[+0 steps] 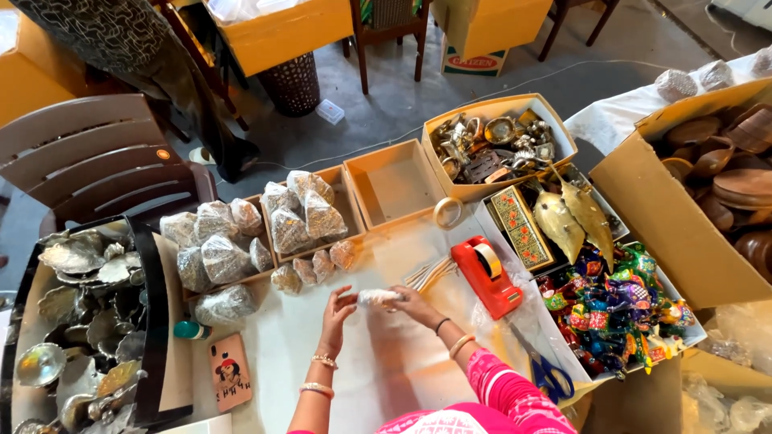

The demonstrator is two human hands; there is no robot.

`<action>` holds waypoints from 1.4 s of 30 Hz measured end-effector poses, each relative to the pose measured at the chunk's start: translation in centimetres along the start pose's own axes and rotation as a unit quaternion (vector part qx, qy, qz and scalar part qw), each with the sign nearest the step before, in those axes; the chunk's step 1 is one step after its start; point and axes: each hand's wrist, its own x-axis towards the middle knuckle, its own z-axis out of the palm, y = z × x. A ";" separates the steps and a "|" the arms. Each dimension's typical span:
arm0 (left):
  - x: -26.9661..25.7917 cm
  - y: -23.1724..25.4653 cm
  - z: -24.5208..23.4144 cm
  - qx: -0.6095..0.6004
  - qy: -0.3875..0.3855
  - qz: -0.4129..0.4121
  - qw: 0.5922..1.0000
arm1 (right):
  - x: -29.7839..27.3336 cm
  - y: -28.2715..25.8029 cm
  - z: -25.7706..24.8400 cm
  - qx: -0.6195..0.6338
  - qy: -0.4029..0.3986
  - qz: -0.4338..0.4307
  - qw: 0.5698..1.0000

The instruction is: Wrapping various decorative brass objects in plastic bags and bubble wrap for shipping or storage.

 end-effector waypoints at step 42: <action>-3.4 -2.7 -5.2 -0.170 0.203 0.035 0.964 | -6.0 -2.8 -3.9 -0.354 0.144 -0.082 0.921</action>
